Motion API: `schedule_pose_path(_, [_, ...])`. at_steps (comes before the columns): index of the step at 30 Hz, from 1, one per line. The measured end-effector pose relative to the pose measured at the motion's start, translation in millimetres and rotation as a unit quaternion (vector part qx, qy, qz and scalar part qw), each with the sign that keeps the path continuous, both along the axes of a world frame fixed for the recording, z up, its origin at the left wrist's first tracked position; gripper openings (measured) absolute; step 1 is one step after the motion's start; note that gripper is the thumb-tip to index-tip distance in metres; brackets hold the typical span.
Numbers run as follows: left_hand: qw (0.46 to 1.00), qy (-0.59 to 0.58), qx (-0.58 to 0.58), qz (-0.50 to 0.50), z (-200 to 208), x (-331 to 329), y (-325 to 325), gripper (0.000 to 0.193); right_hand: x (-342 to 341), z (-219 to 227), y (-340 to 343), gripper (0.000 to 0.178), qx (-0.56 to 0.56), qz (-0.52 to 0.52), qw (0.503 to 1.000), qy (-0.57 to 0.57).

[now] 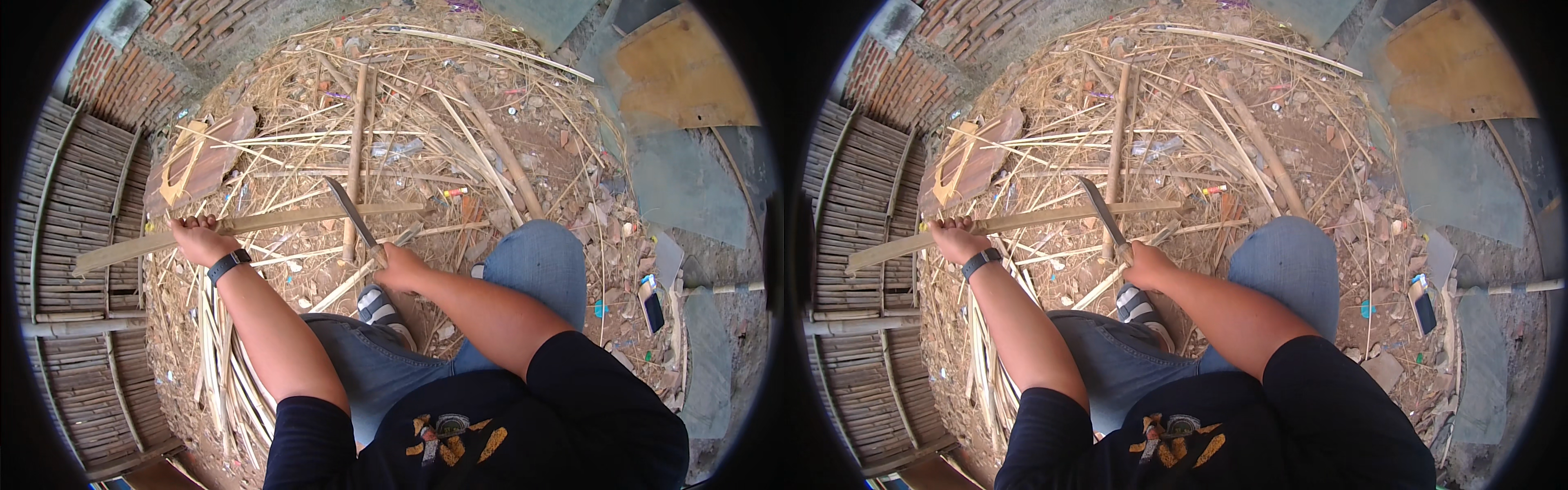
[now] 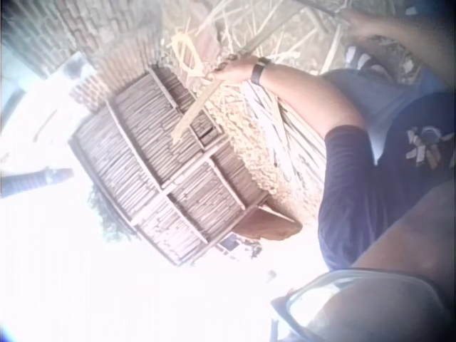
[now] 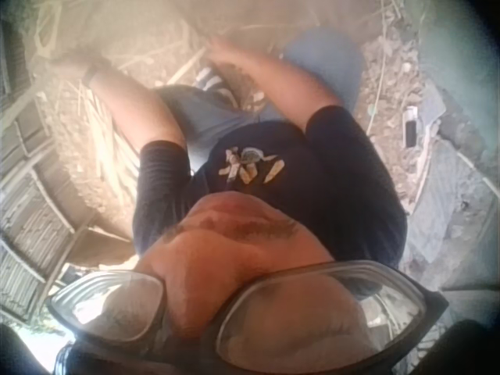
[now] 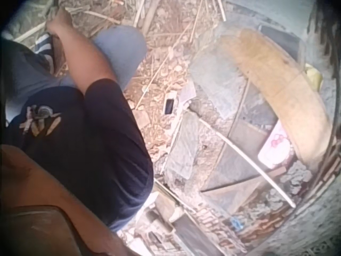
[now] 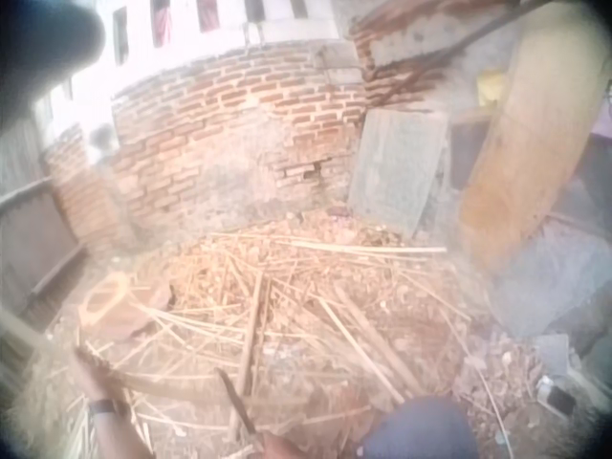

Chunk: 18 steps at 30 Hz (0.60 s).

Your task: The person sits on the ground and uses a knife to split a long bamboo stick into thin strips. They hold the bamboo with one hand and use the knife to carefully separate the fibers, creating multiple thin pieces.

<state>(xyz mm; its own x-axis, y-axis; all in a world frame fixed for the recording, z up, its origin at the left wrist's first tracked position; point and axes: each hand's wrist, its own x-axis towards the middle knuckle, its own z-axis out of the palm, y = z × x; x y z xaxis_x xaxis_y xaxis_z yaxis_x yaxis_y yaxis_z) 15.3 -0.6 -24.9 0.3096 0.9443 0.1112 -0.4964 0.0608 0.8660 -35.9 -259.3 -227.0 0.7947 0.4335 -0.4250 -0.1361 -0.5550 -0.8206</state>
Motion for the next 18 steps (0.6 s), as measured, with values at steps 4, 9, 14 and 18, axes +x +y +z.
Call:
schedule_pose_path(4, [1.0,-0.008,0.007,-0.006,-0.9,-0.2,0.9,0.026,0.2,-0.4,0.4,0.051,-0.013,0.005,1.0,-0.021])
schedule_pose_path(9, [1.0,-0.008,0.004,-0.003,1.4,-1.3,-3.7,0.027,0.3,3.3,-0.8,0.051,-0.019,0.01,1.0,-0.02])
schedule_pose_path(14, [1.0,-0.007,0.005,0.004,-0.9,-0.5,0.4,0.027,0.4,5.4,-1.0,0.05,-0.012,0.008,1.0,-0.008])
schedule_pose_path(18, [1.0,0.0,-0.003,0.008,-2.3,0.6,2.0,0.026,-0.1,6.5,-1.0,0.051,-0.018,0.005,1.0,-0.018])
